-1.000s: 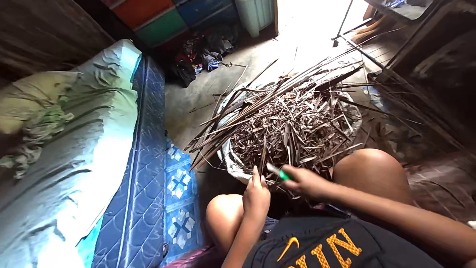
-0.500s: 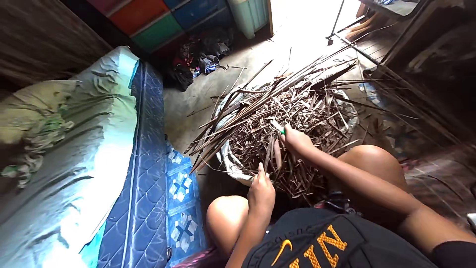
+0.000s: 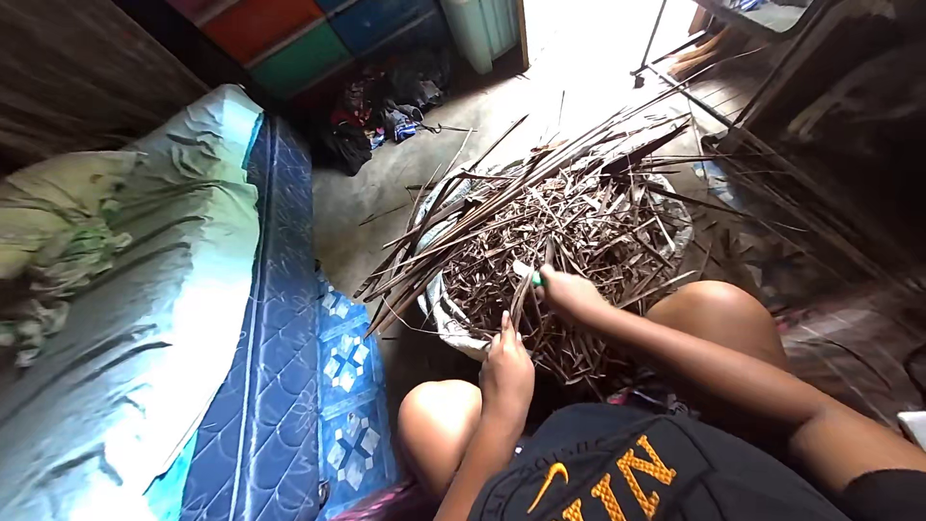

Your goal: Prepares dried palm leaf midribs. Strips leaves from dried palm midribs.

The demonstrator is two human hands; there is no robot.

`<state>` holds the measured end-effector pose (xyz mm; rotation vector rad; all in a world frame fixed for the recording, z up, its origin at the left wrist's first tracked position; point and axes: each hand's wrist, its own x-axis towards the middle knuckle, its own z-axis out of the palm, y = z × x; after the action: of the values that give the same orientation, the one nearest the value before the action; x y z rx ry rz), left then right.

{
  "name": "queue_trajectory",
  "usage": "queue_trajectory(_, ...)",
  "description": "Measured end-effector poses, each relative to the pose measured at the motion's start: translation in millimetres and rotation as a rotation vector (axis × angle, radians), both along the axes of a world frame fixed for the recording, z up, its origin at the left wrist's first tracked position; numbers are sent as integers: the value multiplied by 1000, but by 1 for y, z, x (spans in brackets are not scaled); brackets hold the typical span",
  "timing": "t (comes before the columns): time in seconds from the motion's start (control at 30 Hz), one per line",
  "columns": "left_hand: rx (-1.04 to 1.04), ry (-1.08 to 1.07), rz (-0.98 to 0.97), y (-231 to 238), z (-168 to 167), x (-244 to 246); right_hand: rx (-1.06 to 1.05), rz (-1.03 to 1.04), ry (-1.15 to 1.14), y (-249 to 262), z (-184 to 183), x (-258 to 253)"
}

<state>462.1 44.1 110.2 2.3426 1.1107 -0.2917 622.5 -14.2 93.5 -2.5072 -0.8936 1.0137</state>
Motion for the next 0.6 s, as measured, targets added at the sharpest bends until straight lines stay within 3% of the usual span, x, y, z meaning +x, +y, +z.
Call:
queue_trajectory(0.1, -20, -22, 1, 0, -3, -6, 25, -128, -9, -3, -4, 32)
queue_trajectory(0.23, -162, -207, 46, 13, -12, -11, 142, 161, 155, -20, 8, -15)
queue_trajectory(0.33, -386, -347, 87, 21, -18, -12, 134, 294, 142, -26, 8, -38)
queue_trajectory(0.43, -730, -489, 163, 19, -18, -19, 100, 146, 29, -24, 5, -11)
queue_trajectory(0.53, -845, -512, 166, 14, -18, -25, 113, -107, -20, -24, -5, 32)
queue_trajectory(0.6, -876, -535, 185, 15, -19, -25, 161, -104, -1, -28, -1, 39)
